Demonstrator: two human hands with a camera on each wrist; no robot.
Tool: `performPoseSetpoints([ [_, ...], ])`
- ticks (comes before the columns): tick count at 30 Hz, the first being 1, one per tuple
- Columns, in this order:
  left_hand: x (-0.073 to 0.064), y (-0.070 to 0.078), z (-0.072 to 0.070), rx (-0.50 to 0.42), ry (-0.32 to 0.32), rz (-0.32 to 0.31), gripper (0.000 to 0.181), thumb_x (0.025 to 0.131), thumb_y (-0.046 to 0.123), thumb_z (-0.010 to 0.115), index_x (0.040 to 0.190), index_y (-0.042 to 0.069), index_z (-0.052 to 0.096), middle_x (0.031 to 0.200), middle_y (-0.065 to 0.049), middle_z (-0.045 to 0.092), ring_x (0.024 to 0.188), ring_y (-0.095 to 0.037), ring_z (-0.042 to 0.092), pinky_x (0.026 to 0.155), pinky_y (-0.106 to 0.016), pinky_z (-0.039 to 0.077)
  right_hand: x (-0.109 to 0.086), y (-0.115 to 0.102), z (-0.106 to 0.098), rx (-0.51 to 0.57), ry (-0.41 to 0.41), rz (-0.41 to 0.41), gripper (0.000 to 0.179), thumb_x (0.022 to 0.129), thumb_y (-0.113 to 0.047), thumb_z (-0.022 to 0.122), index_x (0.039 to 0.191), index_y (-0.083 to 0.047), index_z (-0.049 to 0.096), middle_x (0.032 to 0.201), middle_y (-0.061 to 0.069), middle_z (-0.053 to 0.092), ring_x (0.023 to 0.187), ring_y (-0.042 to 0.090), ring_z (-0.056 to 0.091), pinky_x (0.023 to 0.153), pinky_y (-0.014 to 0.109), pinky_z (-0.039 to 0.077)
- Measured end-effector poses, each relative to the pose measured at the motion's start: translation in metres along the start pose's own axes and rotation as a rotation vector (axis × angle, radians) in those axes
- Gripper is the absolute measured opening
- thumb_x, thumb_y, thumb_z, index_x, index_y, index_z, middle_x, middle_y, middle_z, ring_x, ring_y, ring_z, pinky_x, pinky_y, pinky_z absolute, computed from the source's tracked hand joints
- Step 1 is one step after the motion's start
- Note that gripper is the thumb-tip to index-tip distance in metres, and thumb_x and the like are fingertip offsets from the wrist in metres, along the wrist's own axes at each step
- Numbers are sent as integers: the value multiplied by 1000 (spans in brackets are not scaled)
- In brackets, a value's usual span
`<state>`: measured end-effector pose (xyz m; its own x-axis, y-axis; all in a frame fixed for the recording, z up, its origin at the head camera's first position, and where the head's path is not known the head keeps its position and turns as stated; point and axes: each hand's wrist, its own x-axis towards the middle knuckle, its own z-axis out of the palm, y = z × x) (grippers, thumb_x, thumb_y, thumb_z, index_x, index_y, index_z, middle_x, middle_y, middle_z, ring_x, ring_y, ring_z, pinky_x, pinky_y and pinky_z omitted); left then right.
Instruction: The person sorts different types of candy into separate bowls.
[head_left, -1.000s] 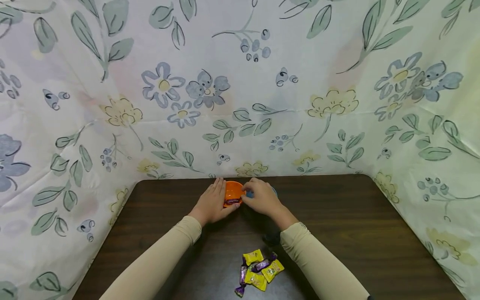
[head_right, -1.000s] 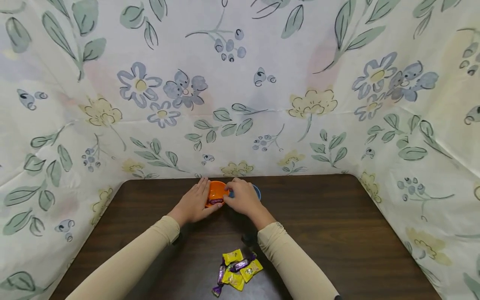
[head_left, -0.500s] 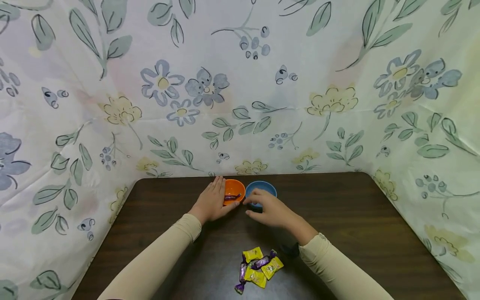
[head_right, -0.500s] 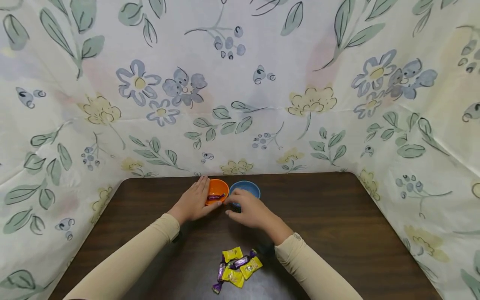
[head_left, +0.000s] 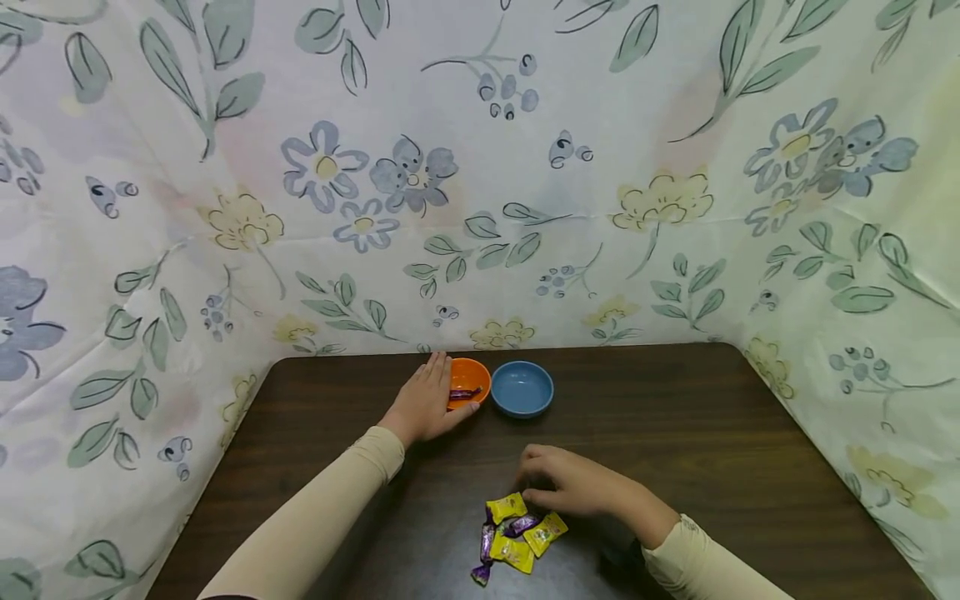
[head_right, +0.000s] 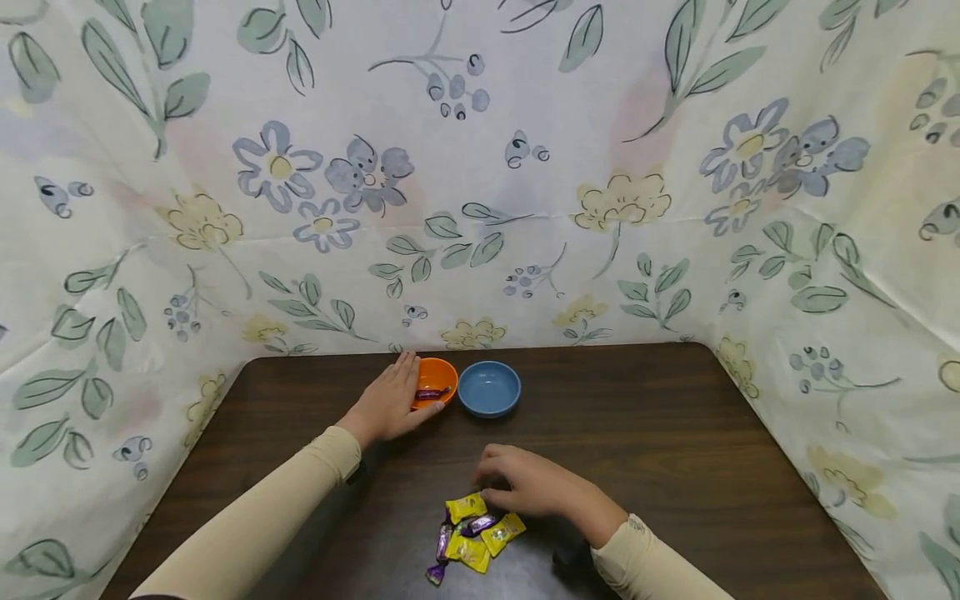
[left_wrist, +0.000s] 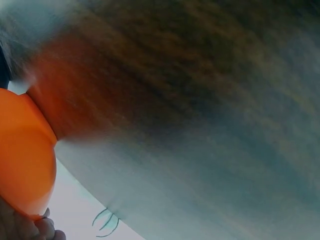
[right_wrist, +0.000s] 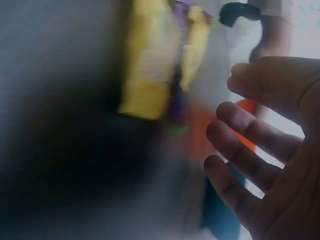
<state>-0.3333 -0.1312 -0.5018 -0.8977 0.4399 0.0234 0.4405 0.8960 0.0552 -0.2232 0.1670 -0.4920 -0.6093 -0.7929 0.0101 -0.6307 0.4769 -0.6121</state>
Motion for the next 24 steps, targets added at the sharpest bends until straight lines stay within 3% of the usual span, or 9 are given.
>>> performPoseSetpoints([
  [9,1,-2,2,12,-4,0,109,101,81,30,167,-6,20,175,-24,21,164,-38,21,133,-49,23,-17,2,10,2,-29,23,19,102,-21,73,121,-21,77,115,-8,67,102,3,61,90,26,57],
  [16,1,0,0,16,-3,3,108,102,81,29,167,-6,20,175,-24,21,164,-38,22,133,-50,24,-21,3,11,-41,36,-8,14,104,-16,70,115,-20,77,112,-9,69,101,0,61,86,26,58],
  [24,0,1,-1,21,-14,-5,109,101,82,29,167,-5,21,176,-23,20,165,-38,21,133,-50,24,-23,4,12,-104,71,27,11,101,-22,74,112,-23,78,106,-12,67,91,0,57,76,22,53],
])
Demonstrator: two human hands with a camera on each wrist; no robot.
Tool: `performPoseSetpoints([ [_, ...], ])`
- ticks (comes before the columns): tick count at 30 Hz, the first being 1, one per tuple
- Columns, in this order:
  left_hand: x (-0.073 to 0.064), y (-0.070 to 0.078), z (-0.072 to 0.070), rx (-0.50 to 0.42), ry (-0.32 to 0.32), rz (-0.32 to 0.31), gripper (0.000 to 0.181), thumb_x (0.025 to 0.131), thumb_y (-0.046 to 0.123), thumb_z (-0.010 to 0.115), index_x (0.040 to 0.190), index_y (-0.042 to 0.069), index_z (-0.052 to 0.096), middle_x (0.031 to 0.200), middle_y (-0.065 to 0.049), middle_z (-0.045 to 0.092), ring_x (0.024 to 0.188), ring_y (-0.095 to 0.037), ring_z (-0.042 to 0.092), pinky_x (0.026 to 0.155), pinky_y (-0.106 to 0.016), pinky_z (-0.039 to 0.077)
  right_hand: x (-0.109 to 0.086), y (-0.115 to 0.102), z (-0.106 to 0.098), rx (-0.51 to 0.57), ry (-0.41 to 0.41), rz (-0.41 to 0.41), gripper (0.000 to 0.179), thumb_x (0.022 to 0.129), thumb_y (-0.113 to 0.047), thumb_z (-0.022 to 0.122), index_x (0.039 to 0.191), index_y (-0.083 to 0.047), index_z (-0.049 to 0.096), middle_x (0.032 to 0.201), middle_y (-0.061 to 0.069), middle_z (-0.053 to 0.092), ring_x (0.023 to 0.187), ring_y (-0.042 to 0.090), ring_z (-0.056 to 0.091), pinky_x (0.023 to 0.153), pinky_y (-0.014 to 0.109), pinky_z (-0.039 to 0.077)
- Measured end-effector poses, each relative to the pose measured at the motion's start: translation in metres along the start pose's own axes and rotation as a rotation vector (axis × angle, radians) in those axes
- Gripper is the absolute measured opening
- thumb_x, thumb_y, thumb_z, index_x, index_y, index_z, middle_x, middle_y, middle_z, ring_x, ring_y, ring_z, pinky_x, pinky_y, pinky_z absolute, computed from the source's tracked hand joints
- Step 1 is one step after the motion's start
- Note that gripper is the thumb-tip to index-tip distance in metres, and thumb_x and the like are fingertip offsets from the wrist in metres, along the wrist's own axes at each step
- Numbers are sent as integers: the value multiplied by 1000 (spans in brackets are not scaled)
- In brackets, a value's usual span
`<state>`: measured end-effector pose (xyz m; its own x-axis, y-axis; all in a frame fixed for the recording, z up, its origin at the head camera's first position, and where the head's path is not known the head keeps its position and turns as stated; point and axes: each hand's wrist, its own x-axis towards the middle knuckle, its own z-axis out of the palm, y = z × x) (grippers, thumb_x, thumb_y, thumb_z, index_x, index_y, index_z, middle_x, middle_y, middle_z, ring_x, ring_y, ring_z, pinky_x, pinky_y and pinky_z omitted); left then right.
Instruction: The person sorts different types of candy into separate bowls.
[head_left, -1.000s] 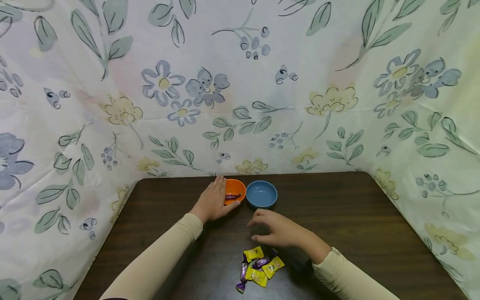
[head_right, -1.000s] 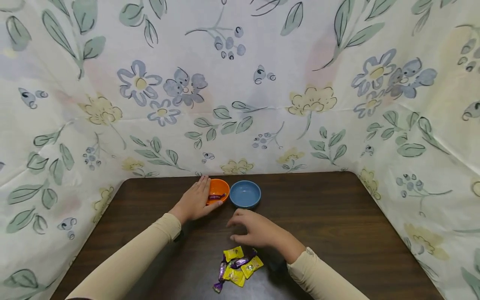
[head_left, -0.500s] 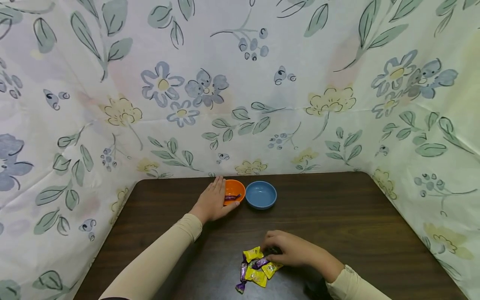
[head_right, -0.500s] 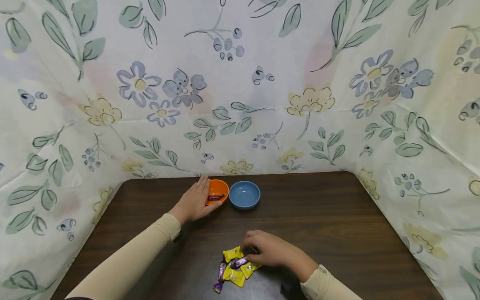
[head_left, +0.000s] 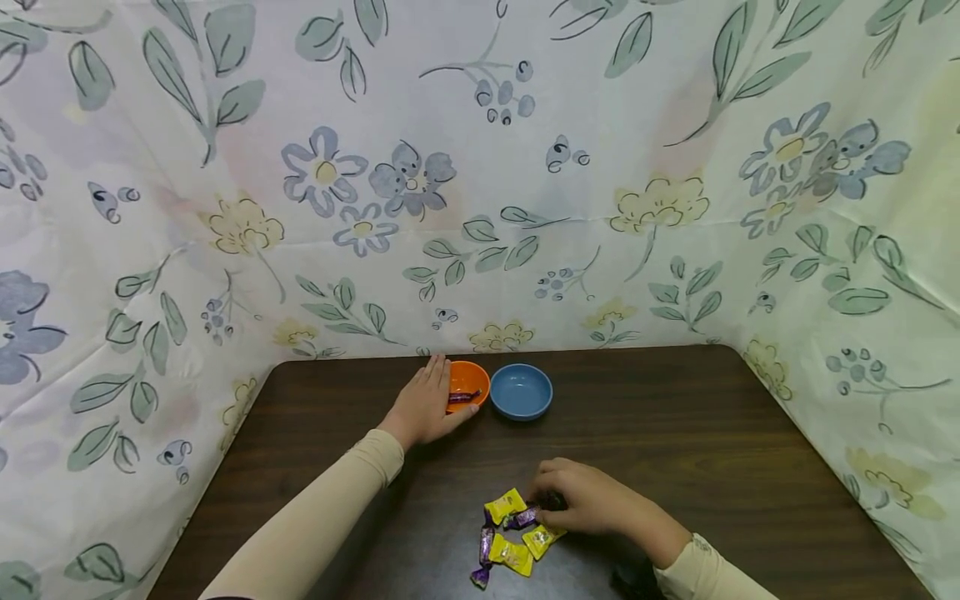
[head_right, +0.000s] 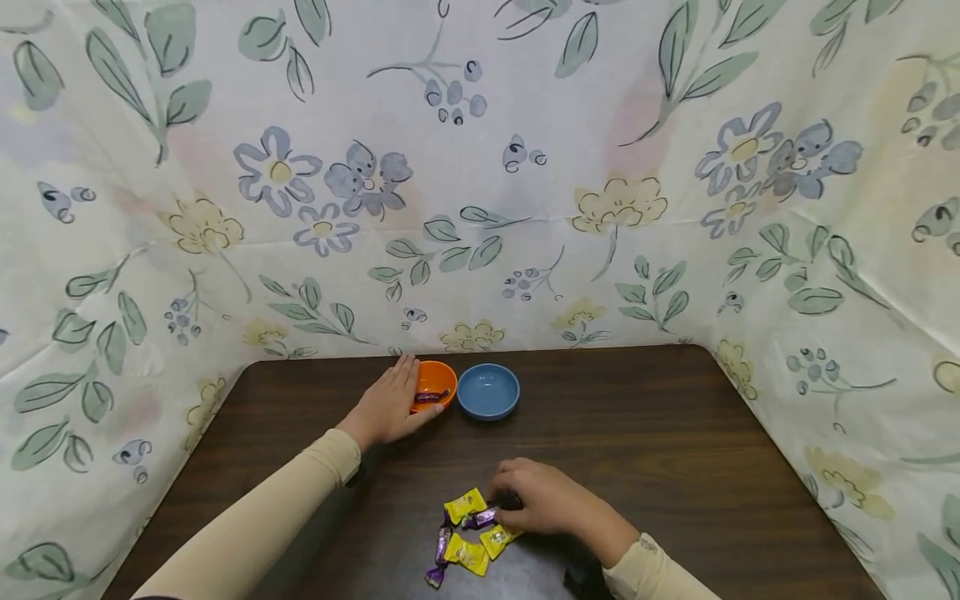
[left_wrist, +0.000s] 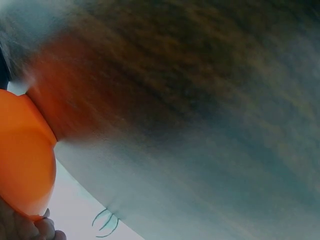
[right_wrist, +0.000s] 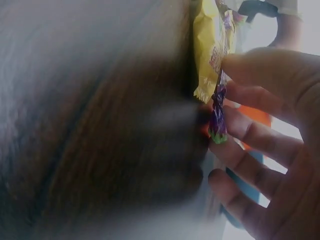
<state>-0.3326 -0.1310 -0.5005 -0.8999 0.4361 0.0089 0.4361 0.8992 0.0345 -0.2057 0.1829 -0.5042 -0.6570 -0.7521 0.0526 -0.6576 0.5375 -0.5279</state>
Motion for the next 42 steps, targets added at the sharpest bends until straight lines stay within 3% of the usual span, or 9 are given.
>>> performPoseSetpoints([
  [9,0,-1,0,8,3,-2,109,101,82,29,167,-5,22,176,-23,21,164,-38,22,133,-50,25,4,-3,2,45,-22,2,13,99,-20,76,111,-24,78,107,-11,68,92,-1,58,78,22,55],
  [20,1,-2,0,-17,10,-1,110,100,82,29,167,-4,19,176,-23,19,165,-37,20,133,-49,24,13,-3,2,49,-59,-9,14,91,-17,81,103,-23,78,99,-13,65,85,-3,56,75,18,53],
  [27,0,0,0,-19,1,-4,109,101,81,30,167,-4,20,176,-23,19,165,-37,21,133,-49,24,15,-5,2,60,-83,-39,8,93,-15,80,98,-21,78,94,-13,63,80,-5,54,71,16,51],
  [36,-1,1,-1,-11,8,-4,108,101,80,31,167,-4,20,176,-23,21,165,-37,22,133,-49,24,10,-3,-6,65,-11,-82,9,97,-16,77,103,-22,79,99,-9,69,82,-2,59,73,17,54],
  [42,-2,1,0,-18,13,-4,107,101,80,33,167,-4,23,175,-23,22,164,-38,23,133,-50,24,10,1,-10,32,77,-13,10,98,-21,78,106,-26,78,100,-14,67,84,-1,60,74,20,54],
])
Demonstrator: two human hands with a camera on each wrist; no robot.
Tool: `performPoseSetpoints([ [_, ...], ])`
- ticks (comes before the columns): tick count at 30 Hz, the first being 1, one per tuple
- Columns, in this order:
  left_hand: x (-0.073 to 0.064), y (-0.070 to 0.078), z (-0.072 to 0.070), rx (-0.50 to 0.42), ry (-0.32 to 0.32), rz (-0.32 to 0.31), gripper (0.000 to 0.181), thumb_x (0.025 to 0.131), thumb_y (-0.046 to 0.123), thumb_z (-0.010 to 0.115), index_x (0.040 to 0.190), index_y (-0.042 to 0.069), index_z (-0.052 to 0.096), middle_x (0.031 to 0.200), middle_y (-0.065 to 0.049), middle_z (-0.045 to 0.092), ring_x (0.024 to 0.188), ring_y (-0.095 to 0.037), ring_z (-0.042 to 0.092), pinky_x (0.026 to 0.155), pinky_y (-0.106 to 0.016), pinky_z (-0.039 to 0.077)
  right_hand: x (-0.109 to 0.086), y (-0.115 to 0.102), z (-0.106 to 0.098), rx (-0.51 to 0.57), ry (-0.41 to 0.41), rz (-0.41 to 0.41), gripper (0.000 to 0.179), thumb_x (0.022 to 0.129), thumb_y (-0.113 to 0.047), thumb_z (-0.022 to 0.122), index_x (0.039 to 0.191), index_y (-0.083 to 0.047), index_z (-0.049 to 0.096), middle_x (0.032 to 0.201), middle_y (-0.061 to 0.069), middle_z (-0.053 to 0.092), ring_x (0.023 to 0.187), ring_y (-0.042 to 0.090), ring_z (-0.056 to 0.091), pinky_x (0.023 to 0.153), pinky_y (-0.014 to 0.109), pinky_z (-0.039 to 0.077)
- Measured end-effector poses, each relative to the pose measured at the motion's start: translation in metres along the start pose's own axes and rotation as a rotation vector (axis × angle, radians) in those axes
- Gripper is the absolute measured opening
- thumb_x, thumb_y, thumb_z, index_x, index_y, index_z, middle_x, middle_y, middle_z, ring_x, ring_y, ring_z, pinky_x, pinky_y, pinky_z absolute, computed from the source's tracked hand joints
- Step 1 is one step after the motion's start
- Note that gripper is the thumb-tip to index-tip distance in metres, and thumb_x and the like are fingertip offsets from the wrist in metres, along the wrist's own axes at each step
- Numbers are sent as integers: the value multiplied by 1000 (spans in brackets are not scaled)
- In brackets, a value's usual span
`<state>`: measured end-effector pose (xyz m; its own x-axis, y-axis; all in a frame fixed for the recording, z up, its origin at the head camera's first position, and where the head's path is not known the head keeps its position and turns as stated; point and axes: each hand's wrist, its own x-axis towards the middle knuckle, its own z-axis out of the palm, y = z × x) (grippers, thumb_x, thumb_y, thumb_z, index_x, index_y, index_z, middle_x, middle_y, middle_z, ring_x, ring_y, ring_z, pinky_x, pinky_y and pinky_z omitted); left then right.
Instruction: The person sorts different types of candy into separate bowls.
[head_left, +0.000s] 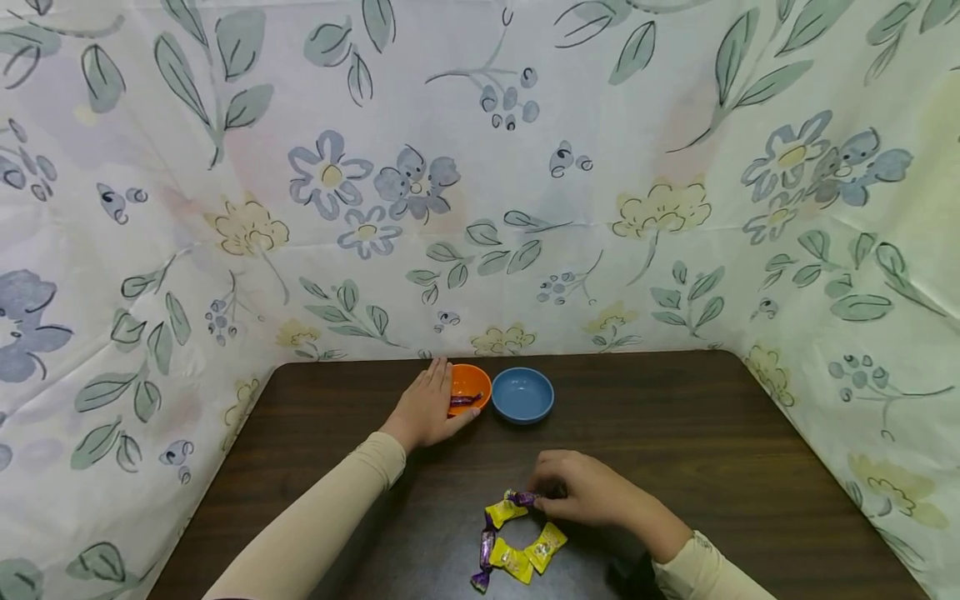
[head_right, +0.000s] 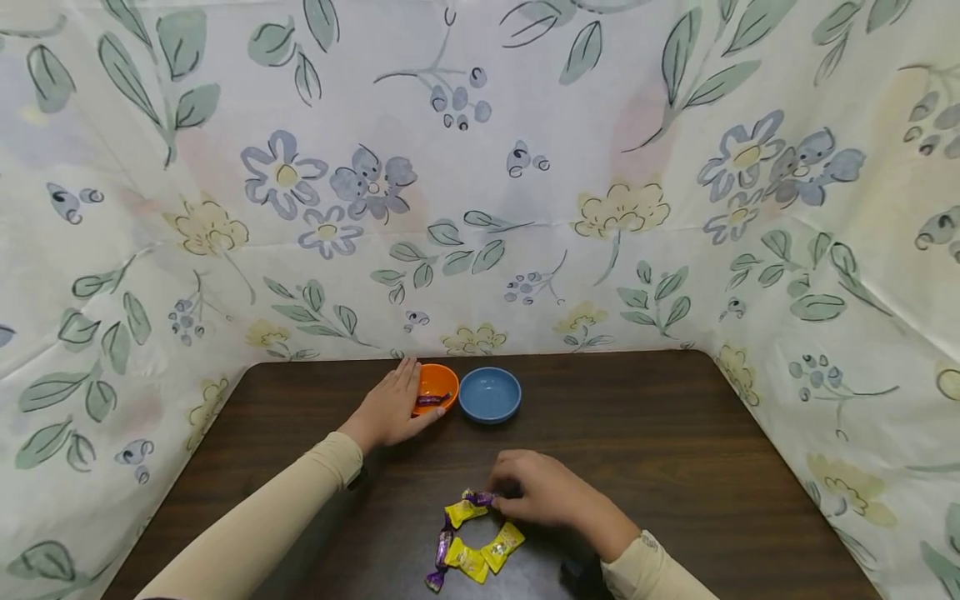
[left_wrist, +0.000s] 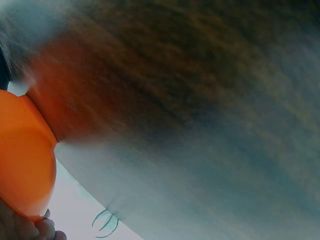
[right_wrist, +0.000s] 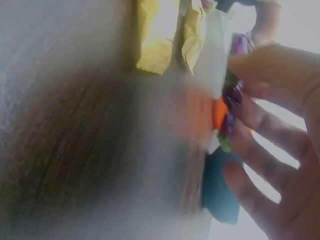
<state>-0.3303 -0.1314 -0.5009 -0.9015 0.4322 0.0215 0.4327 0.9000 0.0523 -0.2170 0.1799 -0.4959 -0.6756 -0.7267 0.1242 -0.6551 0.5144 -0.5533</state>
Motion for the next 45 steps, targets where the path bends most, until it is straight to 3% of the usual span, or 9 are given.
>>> performPoseSetpoints([
  [9,-1,-1,2,-6,-4,-9,107,101,80,34,167,-4,22,176,-23,21,164,-37,22,133,-49,24,15,5,-4,-123,286,121,10,94,-22,82,103,-25,77,97,-12,69,82,3,61,70,23,53],
  [17,-1,-1,3,-4,11,1,107,101,80,33,166,-5,24,175,-23,24,164,-38,23,133,-50,24,41,10,-4,-183,460,189,9,93,-21,83,101,-21,79,96,-10,70,84,7,62,72,26,55],
  [23,-5,-1,4,-6,12,-15,106,101,78,36,166,-5,26,175,-23,25,164,-38,24,132,-50,25,69,13,-5,-202,459,220,9,95,-25,81,103,-20,82,96,-7,71,85,10,64,73,29,56],
  [28,-2,-1,3,-9,26,11,105,102,78,33,166,-5,25,175,-24,24,164,-38,23,133,-50,25,89,13,-9,-216,458,221,9,94,-24,82,100,-19,83,95,-5,72,86,12,68,74,31,59],
  [36,-4,-1,-2,-15,43,17,104,103,75,39,164,-8,27,173,-27,26,163,-40,23,132,-52,26,123,13,-9,-261,403,245,11,95,-28,80,99,-18,82,95,-4,73,84,12,67,76,32,58],
  [45,-1,0,0,-23,28,9,107,102,78,35,166,-7,24,174,-26,24,164,-39,22,132,-52,25,152,13,-11,-259,357,260,30,100,-38,73,116,-14,80,109,4,74,99,23,71,91,46,60],
])
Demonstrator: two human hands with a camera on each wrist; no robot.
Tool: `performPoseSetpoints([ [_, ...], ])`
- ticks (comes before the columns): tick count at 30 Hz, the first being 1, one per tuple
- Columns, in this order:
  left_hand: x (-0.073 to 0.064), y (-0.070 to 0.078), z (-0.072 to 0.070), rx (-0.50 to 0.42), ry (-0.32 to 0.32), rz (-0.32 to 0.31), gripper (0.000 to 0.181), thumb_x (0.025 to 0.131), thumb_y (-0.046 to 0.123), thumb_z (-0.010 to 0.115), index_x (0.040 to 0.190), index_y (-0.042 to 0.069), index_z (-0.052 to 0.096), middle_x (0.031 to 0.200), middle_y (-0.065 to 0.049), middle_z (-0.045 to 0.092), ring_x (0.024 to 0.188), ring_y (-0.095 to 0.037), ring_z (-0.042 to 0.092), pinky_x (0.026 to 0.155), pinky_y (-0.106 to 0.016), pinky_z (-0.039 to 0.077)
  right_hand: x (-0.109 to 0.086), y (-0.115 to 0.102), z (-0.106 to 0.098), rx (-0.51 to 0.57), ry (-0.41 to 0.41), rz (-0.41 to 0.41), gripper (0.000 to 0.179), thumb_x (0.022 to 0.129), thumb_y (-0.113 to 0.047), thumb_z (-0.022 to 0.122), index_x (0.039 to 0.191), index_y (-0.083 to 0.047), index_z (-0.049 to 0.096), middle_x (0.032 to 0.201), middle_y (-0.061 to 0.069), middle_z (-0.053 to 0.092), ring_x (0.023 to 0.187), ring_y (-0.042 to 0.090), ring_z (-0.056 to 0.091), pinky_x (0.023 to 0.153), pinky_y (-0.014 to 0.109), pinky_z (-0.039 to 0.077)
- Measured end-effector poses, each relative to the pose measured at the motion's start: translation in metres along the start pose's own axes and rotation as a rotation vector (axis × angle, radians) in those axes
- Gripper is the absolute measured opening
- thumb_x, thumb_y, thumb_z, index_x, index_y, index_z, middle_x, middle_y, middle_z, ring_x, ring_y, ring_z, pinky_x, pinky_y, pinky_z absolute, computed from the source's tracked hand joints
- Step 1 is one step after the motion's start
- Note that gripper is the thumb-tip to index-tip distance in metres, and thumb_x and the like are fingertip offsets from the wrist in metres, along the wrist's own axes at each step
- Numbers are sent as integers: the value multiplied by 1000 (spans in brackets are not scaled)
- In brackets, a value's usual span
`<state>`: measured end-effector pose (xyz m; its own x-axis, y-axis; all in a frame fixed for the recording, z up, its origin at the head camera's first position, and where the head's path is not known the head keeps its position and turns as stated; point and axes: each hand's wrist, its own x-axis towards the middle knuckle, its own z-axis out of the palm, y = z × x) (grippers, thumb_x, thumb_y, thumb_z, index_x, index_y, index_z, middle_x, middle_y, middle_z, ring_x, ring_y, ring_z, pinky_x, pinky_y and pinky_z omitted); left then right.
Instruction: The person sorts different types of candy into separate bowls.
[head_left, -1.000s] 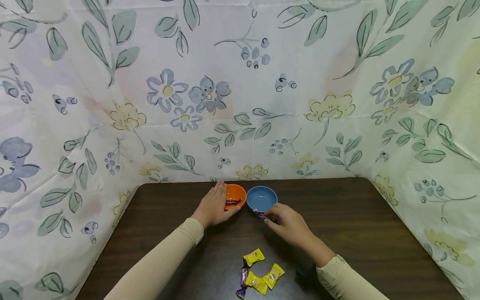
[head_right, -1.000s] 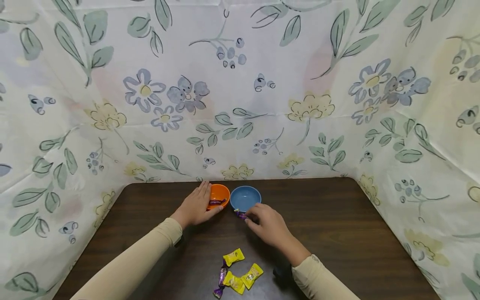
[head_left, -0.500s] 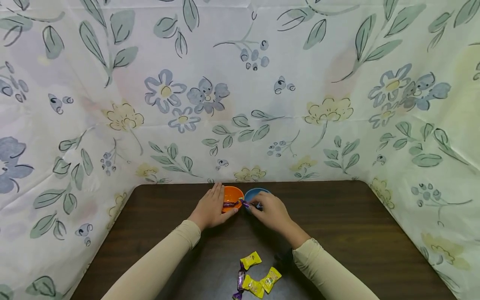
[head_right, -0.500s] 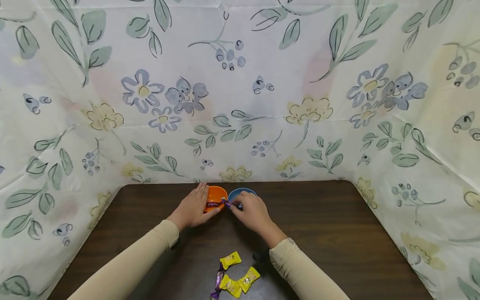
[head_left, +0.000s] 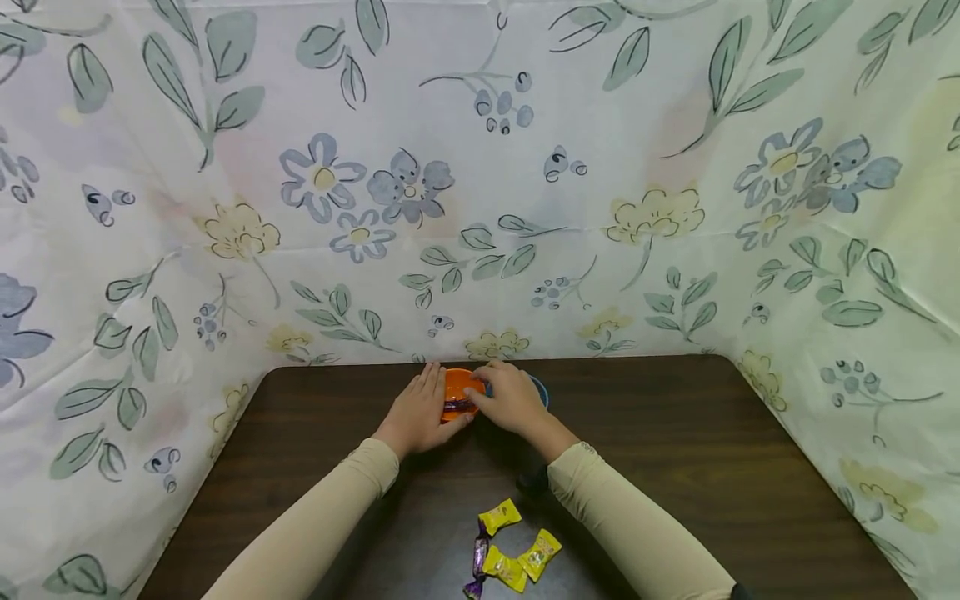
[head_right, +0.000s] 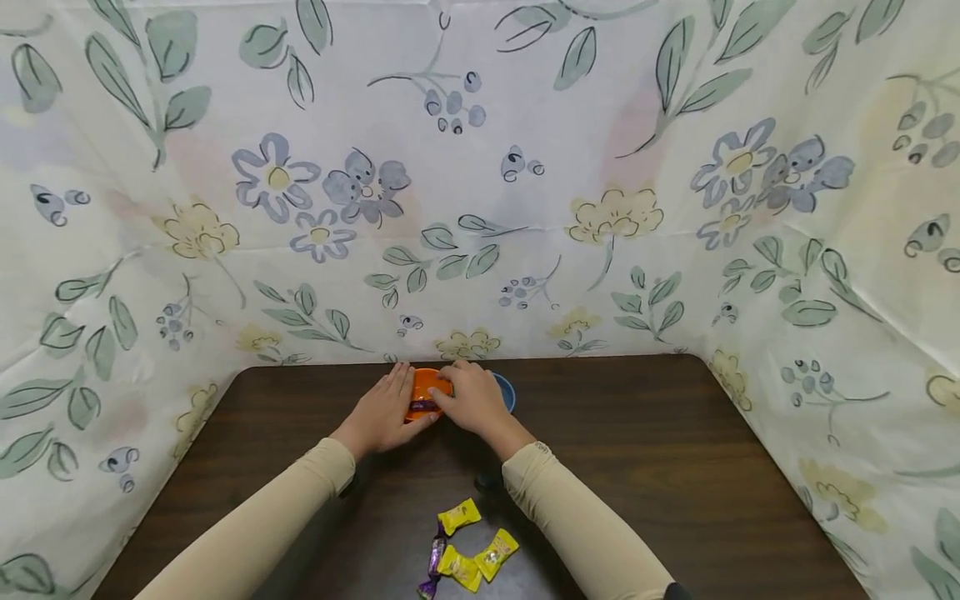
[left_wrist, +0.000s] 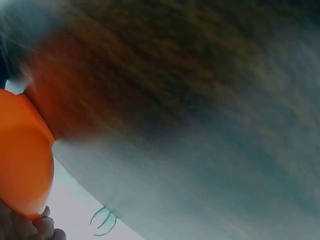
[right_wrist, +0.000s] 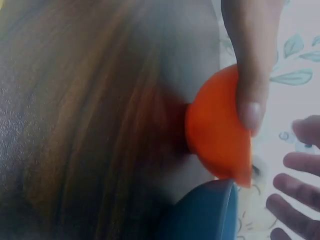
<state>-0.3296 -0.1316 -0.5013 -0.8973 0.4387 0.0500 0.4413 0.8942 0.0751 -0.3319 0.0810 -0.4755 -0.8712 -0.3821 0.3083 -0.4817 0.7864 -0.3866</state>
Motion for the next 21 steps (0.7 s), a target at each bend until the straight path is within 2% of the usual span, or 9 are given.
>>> performPoseSetpoints([
  [5,3,2,-2,-12,19,6,107,102,79,35,165,-6,25,174,-26,24,163,-39,24,132,-53,26,-5,-2,-6,-2,-1,-25,30,103,-39,70,118,-15,79,111,5,73,102,24,69,93,46,58],
  [12,1,2,-2,60,10,32,104,103,76,35,164,-8,27,173,-28,26,162,-42,25,131,-53,29,-31,-9,-18,78,-62,-179,41,102,-38,71,133,-11,73,123,9,72,110,25,66,98,48,57],
  [17,0,0,-2,70,-1,33,104,104,76,35,165,-8,25,173,-28,25,163,-42,24,131,-53,28,-51,-20,-29,127,-216,-336,39,101,-33,75,135,-14,72,130,2,70,118,19,65,107,42,55],
  [21,0,1,-1,31,7,25,104,103,75,37,165,-8,25,173,-28,25,163,-42,24,132,-53,27,-68,-30,-33,166,-369,-433,39,100,-30,76,136,-15,71,135,-1,68,126,14,62,114,36,51],
])
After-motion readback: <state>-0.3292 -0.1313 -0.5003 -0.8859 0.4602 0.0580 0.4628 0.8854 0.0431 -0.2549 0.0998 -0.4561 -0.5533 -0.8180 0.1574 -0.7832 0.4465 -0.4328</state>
